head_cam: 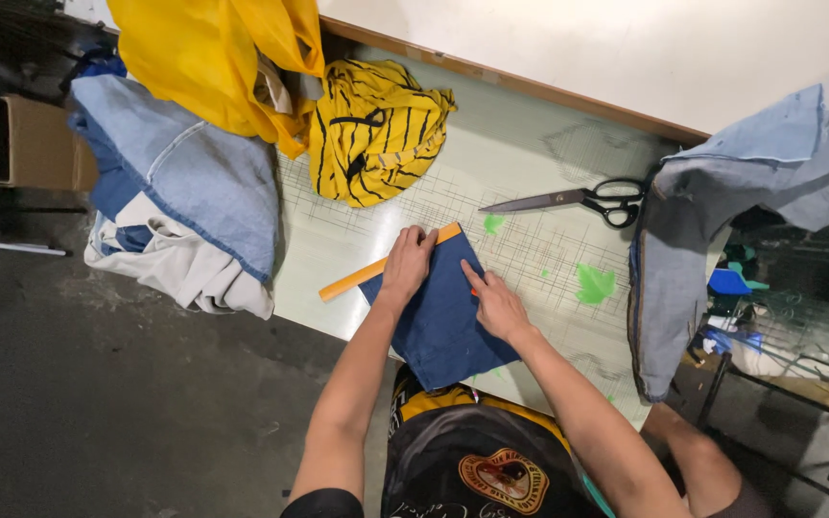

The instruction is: The person measures a piece of blue denim fabric using a yellow ruler and a red marker, drawing lines on the material. They then use scissors to cut the fabric along the marked lines on a cluttered work table.

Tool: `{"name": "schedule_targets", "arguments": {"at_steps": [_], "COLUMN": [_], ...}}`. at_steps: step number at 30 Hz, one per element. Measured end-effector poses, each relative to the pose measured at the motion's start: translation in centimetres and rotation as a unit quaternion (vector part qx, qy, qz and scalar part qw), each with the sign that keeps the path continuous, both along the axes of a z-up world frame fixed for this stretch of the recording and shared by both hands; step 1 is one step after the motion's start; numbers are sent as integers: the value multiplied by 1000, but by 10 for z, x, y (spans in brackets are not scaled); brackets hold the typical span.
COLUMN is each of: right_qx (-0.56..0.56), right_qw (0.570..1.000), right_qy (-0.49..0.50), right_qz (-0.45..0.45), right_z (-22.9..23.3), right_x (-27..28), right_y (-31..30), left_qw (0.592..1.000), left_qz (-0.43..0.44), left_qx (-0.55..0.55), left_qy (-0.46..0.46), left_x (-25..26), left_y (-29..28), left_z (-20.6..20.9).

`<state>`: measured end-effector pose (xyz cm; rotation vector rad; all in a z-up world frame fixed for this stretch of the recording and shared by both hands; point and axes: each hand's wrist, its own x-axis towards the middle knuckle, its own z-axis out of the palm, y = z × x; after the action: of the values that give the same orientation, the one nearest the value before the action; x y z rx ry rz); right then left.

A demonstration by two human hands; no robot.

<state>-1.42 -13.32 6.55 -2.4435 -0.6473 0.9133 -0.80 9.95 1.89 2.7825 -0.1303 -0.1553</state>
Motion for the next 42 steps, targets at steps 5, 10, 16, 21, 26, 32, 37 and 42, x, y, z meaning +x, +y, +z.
{"name": "schedule_targets", "arguments": {"at_steps": [5, 10, 16, 21, 26, 32, 37, 42], "right_qx": [-3, -25, -77, -116, -164, -175, -152, -90], "right_qw": [1000, 999, 990, 970, 951, 943, 943, 942], "right_qy": [-4, -5, -54, -154, -191, -209, -227, -235], "right_qz": [11, 46, 102, 148, 177, 190, 191, 220], "right_z": [-1, 18, 24, -14, -6, -22, -16, -8], "right_x": [0, 7, 12, 11, -2, 9, 12, 23], "right_y": [0, 3, 7, 0, -14, -18, -20, -30], "left_qw": [1000, 999, 995, 991, 984, 983, 983, 970], "left_qz": [18, 54, 94, 124, 159, 157, 167, 211], "left_qx": [-3, 7, -26, -55, -76, -86, -63, -28], "left_qy": [5, 1, 29, 14, -12, -49, -44, -115], "left_x": [7, 12, 2, -5, -21, -17, -17, -29], "left_y": [-1, -3, -10, -17, -29, -26, -27, -46], "left_z": [-17, -41, -44, -39, -26, -31, -39, -54]}}
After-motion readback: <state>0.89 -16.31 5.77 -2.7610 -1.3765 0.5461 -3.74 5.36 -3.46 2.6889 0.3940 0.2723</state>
